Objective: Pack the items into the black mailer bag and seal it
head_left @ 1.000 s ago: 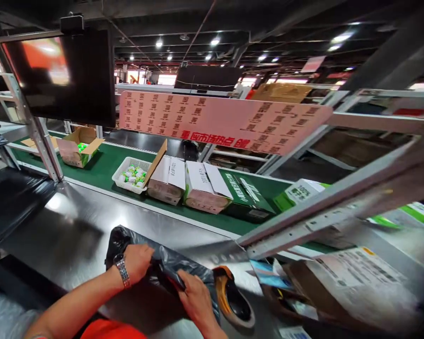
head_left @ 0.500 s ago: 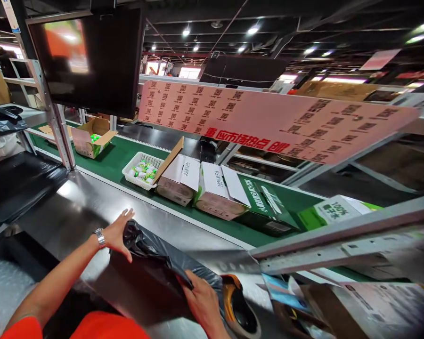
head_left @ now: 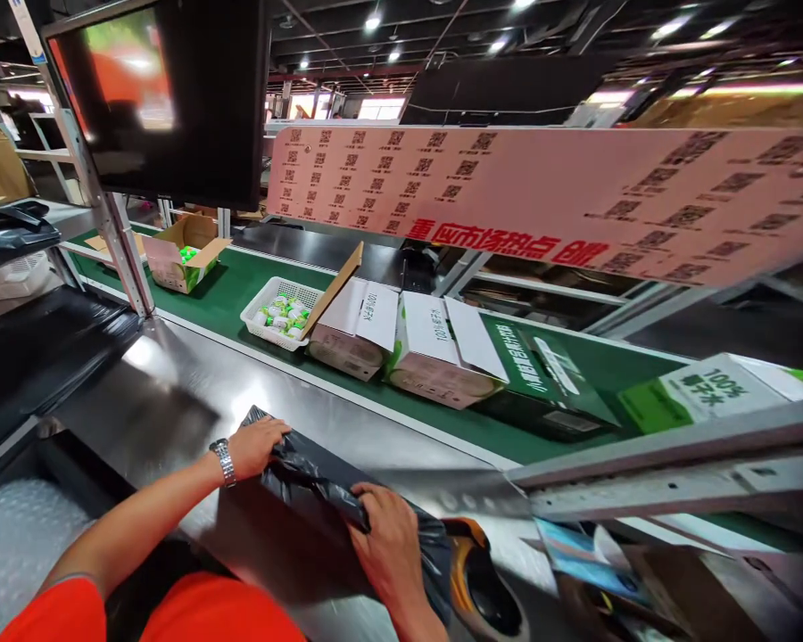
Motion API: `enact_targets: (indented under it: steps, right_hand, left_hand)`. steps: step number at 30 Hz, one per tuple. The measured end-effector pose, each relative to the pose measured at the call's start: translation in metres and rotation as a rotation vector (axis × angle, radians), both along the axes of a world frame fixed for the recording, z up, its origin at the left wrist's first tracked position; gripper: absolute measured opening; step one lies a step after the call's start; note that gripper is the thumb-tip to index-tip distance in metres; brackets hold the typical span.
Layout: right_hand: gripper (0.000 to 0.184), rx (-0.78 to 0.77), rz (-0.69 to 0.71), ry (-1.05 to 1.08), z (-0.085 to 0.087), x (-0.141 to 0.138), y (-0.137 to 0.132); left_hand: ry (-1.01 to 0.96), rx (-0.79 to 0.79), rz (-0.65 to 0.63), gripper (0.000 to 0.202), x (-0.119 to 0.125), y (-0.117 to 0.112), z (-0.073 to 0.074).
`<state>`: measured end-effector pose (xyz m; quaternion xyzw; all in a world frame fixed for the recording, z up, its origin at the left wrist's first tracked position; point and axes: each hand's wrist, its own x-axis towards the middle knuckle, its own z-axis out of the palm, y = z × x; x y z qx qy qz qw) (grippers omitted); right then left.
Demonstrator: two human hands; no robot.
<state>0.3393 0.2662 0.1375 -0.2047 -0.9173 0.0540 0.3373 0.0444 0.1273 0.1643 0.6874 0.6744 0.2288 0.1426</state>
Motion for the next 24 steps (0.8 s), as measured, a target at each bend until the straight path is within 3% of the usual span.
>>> enact_targets:
  steps: [4,9,12,15,20,24]
  right_hand:
    - [0.015,-0.117,0.004,-0.076,0.004,-0.005,-0.007]
    - [0.018,-0.303,-0.081,-0.215,0.012,-0.010,-0.015]
    - [0.029,-0.377,-0.063,-0.311,0.024,-0.017,-0.020]
    - [0.028,-0.440,-0.082,-0.388,0.038,-0.024,-0.023]
    - [0.028,-0.435,-0.187,-0.465,0.051,-0.034,-0.027]
    - [0.030,-0.391,-0.262,-0.537,0.053,-0.041,-0.033]
  left_hand:
    - [0.032,0.037,0.028,0.042,0.002,-0.006,-0.001]
    - [0.139,0.036,0.056,0.060,0.006,-0.010,0.001]
    - [0.217,0.002,0.038,0.045,0.008,-0.008,0.004]
    - [0.277,-0.019,0.042,0.036,0.011,-0.005,0.009]
    - [0.337,-0.008,0.081,0.023,0.025,-0.006,0.018]
    - [0.393,0.074,0.128,0.030,0.036,-0.009,0.007]
